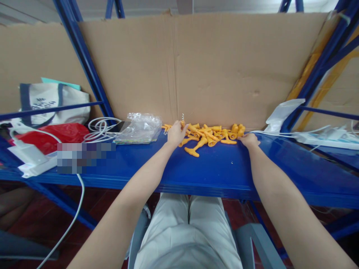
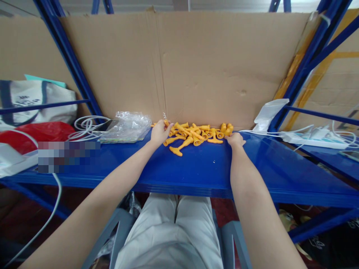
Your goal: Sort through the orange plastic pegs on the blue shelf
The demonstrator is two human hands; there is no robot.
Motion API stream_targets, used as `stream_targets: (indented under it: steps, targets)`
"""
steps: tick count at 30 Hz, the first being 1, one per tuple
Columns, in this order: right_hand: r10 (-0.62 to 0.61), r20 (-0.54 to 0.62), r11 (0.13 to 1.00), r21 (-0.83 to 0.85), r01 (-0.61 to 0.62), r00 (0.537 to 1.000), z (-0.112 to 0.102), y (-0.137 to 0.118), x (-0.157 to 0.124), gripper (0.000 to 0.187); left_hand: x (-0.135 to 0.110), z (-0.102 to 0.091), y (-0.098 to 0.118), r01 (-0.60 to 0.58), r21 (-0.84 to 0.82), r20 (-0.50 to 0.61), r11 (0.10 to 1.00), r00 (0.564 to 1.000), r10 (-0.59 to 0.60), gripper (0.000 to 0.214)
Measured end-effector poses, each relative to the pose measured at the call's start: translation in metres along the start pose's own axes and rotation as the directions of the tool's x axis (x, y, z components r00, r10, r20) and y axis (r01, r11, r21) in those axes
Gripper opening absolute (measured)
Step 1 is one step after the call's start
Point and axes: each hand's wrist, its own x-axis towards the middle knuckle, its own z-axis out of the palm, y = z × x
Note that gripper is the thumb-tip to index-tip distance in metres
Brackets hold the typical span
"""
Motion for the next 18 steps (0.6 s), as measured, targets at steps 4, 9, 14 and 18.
stream_targets:
  steps: [4, 9, 14, 18]
  targets:
    - [0.083, 0.040, 0.994, -0.071, -0.080, 0.996, -0.003, -0.009, -0.006, 0.007, 0.003, 0.001, -0.004, 0.027, -0.009, 0.004, 1.000, 1.000, -0.027, 0.019]
    - [0.034, 0.075, 0.995, -0.093, -0.027, 0.997, -0.005, -0.015, -0.013, 0.011, 0.003, -0.003, -0.005, 0.072, -0.042, 0.003, 0.996, 0.997, -0.072, 0.023]
    - [0.039, 0.119, 0.990, -0.136, -0.023, 0.992, -0.007, -0.020, -0.017, 0.021, 0.003, -0.004, -0.008, -0.002, -0.119, -0.044, 0.993, 0.999, -0.003, 0.028]
    - [0.038, 0.145, 0.990, -0.140, -0.017, 0.989, -0.009, -0.024, -0.019, 0.028, 0.009, -0.001, -0.015, 0.009, -0.140, -0.067, 0.990, 0.998, -0.018, 0.035]
